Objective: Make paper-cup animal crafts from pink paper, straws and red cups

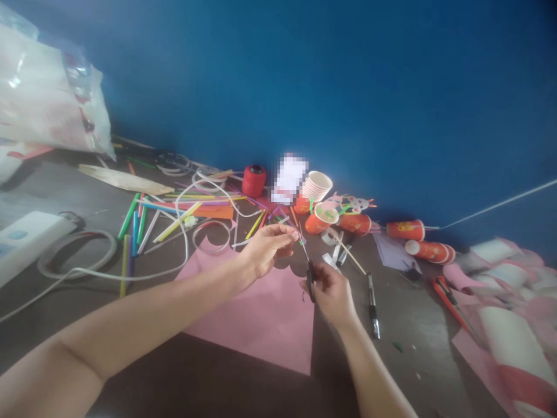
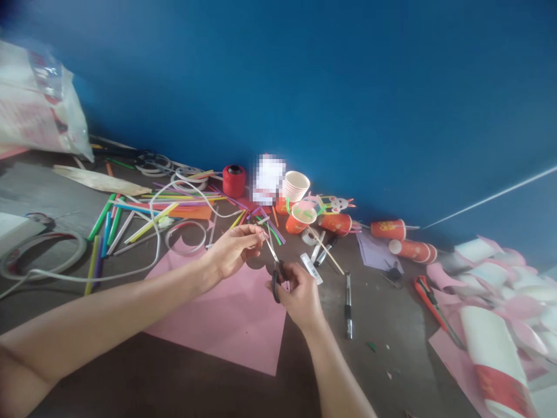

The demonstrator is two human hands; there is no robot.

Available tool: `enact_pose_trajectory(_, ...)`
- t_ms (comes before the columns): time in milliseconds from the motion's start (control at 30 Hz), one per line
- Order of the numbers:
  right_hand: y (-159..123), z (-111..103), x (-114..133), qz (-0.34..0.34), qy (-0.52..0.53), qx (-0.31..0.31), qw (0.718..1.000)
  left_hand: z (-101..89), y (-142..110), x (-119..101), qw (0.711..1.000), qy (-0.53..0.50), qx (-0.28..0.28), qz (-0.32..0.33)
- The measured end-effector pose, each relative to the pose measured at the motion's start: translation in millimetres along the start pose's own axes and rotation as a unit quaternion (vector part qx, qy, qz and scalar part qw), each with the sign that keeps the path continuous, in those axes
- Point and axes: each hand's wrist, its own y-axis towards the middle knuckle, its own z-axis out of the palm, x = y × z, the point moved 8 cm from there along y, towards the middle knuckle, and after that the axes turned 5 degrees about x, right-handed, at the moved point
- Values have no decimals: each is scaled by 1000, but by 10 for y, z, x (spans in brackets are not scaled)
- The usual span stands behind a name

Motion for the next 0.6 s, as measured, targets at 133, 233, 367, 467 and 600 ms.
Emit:
enact_pose_trajectory(133, -21, -50, 1, -6, -33, -27, 999, -29, 7, 34, 1000, -4, -10, -11)
enact_pose_trajectory(233, -27, -64, -39, -1, -51, -42, 998, -53, 7, 105, 999, -25, -15, -43)
enact_pose_trajectory(367, -21, -56, -65, 1, -46, -33, 998, -42, 5, 157, 997, -33, -2, -67)
enact_pose_trajectory(467, -23, -48, -51, 3, -24, -23, 999, -17, 7, 142, 998, -29, 10, -56)
enact_pose_trajectory(600, -33, -26, -24, 14, -10, -7, 1000, -15, 7, 128, 999, -18, 7, -49)
